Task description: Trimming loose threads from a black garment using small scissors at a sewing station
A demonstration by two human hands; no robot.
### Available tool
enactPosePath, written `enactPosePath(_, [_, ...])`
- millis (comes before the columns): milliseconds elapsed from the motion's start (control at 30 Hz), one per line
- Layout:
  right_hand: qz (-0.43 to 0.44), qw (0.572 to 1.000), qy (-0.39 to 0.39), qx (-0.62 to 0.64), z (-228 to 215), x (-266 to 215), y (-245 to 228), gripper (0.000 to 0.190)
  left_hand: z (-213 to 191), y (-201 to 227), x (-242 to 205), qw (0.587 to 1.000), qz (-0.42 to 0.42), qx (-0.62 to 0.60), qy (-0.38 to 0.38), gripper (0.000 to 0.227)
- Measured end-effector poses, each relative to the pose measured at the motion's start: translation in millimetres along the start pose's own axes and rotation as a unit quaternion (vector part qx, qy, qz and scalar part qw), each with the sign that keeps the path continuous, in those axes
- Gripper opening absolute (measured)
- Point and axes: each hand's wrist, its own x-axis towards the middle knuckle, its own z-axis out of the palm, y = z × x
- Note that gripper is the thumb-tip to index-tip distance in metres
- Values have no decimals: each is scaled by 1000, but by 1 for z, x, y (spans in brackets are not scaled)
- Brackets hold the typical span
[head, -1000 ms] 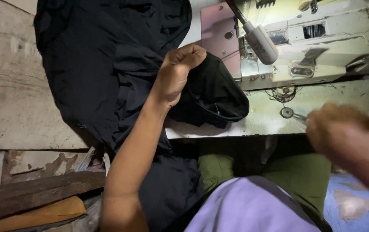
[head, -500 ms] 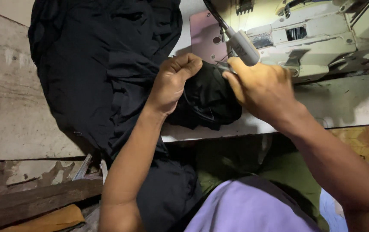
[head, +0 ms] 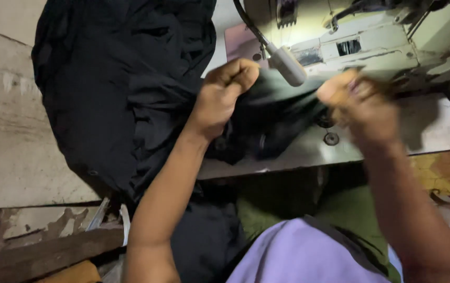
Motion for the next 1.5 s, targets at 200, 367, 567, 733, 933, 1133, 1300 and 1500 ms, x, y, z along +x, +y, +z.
enactPosePath(200, [-59, 995, 77, 7, -34, 18, 33, 18, 4, -5, 8, 995, -16, 96, 28, 15])
enactPosePath(367, [-64, 989, 106, -83, -31, 13, 25, 17, 8, -12, 7, 994, -13, 100, 45, 11])
enactPosePath(567, [-74, 975, 119, -171, -41, 19, 41, 19, 11, -10, 6, 993, 38, 107, 41, 8])
enactPosePath(733, [-91, 973, 136, -163, -36, 19, 36, 18, 11, 2, 4, 992, 62, 108, 38, 13])
enactPosePath(933, [-120, 962, 139, -201, -37, 21, 45, 16, 12, -10, 3, 995, 38, 97, 1, 16])
enactPosePath(1133, [-105, 952, 145, -247, -21, 8, 11, 19, 18, -9, 2, 982, 80, 169, 20, 10])
enactPosePath(1300, [-64, 977, 120, -162, -1, -7, -7, 20, 15, -27, 5, 985, 71, 153, 25, 16])
enactPosePath(1500, [-185, 969, 84, -139, 9, 3, 7, 8, 17, -26, 4, 990, 66, 120, 16, 15])
